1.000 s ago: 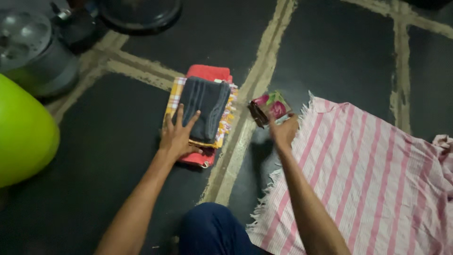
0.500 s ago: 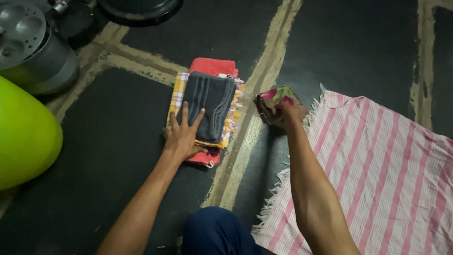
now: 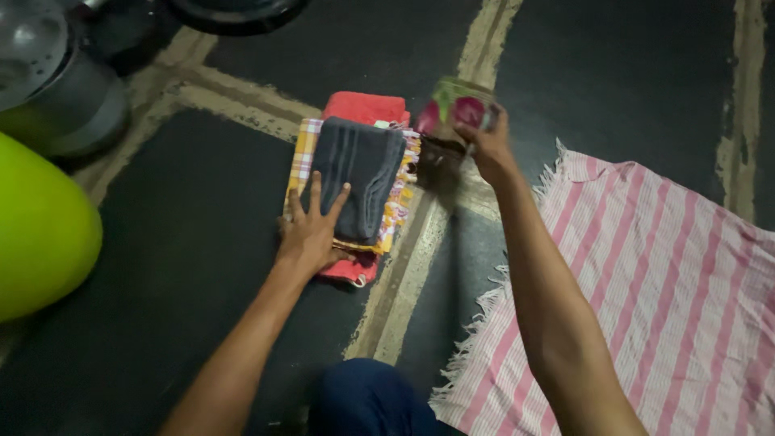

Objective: The person folds a small floral-patterned textile into a compact square and places it on a stack. Then they unfold a larger pink-and-white striped cloth, smooth it out, and begin folding it. The person works by hand on a dark tiled floor with other folded textiles nearby.

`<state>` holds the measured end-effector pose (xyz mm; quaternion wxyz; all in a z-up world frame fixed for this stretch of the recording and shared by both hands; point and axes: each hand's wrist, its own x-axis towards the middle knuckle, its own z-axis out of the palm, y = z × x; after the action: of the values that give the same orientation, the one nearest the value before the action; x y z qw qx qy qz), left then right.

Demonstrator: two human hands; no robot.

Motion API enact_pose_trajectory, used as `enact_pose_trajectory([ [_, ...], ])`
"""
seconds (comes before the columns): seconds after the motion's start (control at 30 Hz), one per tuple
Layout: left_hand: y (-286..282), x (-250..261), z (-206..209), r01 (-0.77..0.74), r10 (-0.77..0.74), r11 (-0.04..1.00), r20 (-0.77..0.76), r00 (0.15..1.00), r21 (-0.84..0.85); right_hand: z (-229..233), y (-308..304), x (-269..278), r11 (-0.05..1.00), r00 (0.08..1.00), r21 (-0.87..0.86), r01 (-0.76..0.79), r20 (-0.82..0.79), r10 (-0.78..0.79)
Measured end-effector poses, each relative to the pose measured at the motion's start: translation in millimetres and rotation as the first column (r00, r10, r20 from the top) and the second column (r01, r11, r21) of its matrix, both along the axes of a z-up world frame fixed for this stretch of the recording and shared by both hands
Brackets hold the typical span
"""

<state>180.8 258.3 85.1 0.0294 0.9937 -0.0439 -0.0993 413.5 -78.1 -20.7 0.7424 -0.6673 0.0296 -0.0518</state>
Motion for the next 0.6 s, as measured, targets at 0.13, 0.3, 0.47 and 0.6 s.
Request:
enact_pose_trajectory([
  [0.13, 5, 0, -7, 0.009, -0.009, 1.0, 0.054, 0.998, 0.001, -29, 7, -14, 0.733, 0.953, -0.64, 0.231, 0.299, -0.04],
  [0.3, 2, 4, -12, 0.033, -0.034, 0.999, 0.105, 0.994, 0.017, -50, -9, -100, 0.563, 0.925, -0.765, 0.311, 0.38, 0.006],
  [0.47, 6, 8, -19, -0.023, 0.024, 0.996, -0.004, 1.0, 0.081, -28, -59, -235, 0.493, 0.949, -0.846, 0.206, 0.295, 0.109],
  [0.6, 5, 17, -22, 0.001, -0.011, 0.987, 0.059, 0.998, 0.162, -15, -125, -327, 0.314, 0.958, -0.915, 0.254, 0.282, 0.047],
])
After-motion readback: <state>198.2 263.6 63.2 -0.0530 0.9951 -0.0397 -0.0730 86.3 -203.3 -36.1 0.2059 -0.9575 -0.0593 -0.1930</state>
